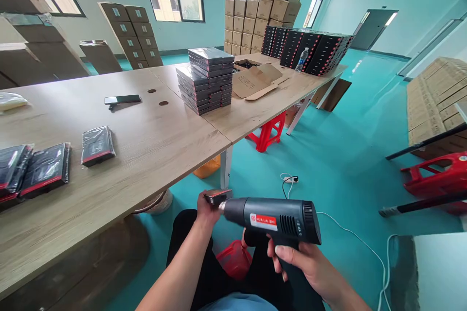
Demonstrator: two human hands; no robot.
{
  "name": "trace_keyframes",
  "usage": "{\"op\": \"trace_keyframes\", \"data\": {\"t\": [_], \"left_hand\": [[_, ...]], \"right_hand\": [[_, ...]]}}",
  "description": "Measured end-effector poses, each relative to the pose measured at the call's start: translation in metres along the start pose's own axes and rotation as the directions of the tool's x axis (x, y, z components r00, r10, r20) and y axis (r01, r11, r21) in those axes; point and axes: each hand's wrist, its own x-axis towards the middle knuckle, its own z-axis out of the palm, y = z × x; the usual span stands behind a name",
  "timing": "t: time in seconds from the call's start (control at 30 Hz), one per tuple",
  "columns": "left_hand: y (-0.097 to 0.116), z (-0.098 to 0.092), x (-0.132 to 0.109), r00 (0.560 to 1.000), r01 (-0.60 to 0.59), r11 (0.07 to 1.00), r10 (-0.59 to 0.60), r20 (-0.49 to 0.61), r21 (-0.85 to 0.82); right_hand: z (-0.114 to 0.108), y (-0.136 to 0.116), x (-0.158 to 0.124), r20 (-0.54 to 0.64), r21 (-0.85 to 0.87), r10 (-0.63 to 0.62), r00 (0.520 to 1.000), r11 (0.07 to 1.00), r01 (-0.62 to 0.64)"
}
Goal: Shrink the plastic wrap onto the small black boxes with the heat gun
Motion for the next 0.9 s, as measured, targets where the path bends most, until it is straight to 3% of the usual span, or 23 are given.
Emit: {"op": "trace_keyframes", "data": {"t": [0.07, 0.23, 0.43, 0.77, 0.83, 0.9], "left_hand": [[0.001, -0.003, 0.0, 0.999, -0.034, 0.999, 0.034, -0.021, 0.011], [0.002, -0.01, -0.006, 0.999, -0.001, 1.0, 0.0, 0.044, 0.028], [0.005, -0.007, -0.01, 0.983, 0.02, 0.994, -0.039, 0.18, 0.107], [0.012, -0.011, -0.012, 0.97, -0.003, 0.979, -0.047, 0.239, 0.204], [0.012, -0.011, -0.014, 0.969, -0.057, 0.964, -0.009, 0.246, 0.258], [0.011, -0.009, -0.017, 0.954, -0.202, 0.906, 0.097, 0.283, 0.372]], "right_hand": [[-0.004, -0.001, -0.002, 0.03, 0.042, 0.027, 0.999, 0.999, -0.028], [-0.03, -0.007, -0.009, -0.21, 0.208, 0.073, 0.975, 0.978, -0.029], [-0.055, -0.015, -0.026, -0.182, 0.237, 0.189, 0.965, 0.961, -0.144], [-0.049, -0.014, -0.017, -0.086, 0.035, 0.15, 0.985, 0.988, -0.148], [-0.049, -0.01, -0.012, -0.16, 0.044, 0.104, 0.982, 0.994, -0.098], [-0.048, -0.008, -0.01, -0.21, 0.085, 0.087, 0.974, 0.994, -0.071]]}}
